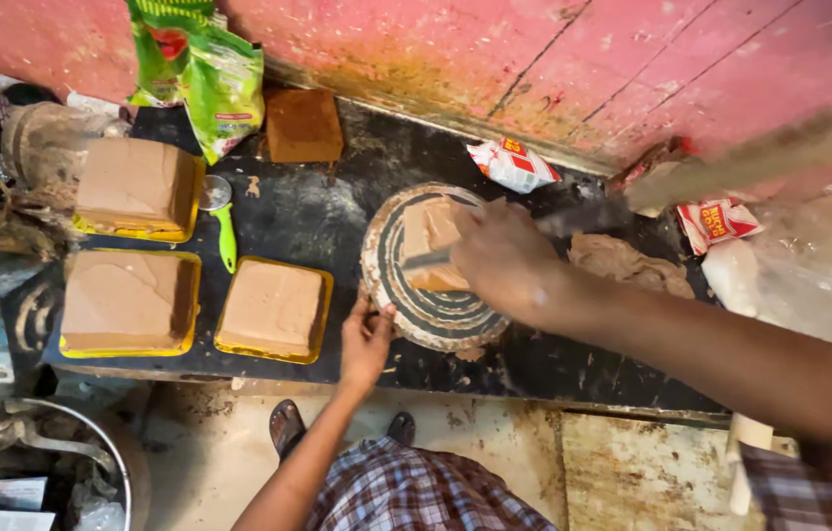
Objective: The person spreads a brown paste onto a square block using a metal spatula. They smooth the surface and scrape excess paste back onto the work surface, repeating the process on multiple blocks.
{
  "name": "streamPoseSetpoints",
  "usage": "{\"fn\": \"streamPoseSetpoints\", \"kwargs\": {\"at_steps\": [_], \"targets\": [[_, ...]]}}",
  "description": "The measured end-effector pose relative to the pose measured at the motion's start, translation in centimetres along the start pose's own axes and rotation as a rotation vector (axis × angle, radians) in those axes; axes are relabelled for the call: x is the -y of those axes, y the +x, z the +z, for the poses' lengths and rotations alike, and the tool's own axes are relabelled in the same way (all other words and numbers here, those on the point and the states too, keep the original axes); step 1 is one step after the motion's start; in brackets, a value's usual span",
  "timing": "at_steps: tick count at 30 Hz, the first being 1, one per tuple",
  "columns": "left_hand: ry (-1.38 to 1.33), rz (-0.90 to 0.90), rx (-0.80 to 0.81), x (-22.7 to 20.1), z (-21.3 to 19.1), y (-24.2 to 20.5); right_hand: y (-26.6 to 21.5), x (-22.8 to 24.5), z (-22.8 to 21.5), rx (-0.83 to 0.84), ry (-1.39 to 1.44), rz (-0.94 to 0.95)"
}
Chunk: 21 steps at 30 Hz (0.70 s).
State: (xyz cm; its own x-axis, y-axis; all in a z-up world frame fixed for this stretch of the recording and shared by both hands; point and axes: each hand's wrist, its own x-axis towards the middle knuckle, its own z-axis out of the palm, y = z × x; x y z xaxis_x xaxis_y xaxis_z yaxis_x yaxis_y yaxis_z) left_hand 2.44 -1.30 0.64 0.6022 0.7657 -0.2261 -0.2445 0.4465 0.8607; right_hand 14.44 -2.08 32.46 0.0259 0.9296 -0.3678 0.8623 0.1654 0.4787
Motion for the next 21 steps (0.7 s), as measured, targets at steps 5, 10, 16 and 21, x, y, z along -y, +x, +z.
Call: {"fn": "streamPoseSetpoints", "kwargs": {"at_steps": [5, 10, 16, 21], "targets": [[-0.053, 0.032, 0.008, 1.4, -0.1, 0.9, -2.6, 2.0, 0.0, 0.022, -0.178, -0.003], [-0.013, 0.017, 0.033, 1.6, -0.5, 1.4, -0.3, 0.3, 0.3, -0.181, -0.348, -0.023], [0.002, 0.006, 0.046, -0.3, -0.8, 1.7, 5.5, -3.7, 0.9, 0.044, -0.192, 0.126], [0.192, 0.046, 0.065, -1.5, -1.7, 2.9, 4.7, -4.6, 1.1, 0.129, 0.083, 0.095]]}}
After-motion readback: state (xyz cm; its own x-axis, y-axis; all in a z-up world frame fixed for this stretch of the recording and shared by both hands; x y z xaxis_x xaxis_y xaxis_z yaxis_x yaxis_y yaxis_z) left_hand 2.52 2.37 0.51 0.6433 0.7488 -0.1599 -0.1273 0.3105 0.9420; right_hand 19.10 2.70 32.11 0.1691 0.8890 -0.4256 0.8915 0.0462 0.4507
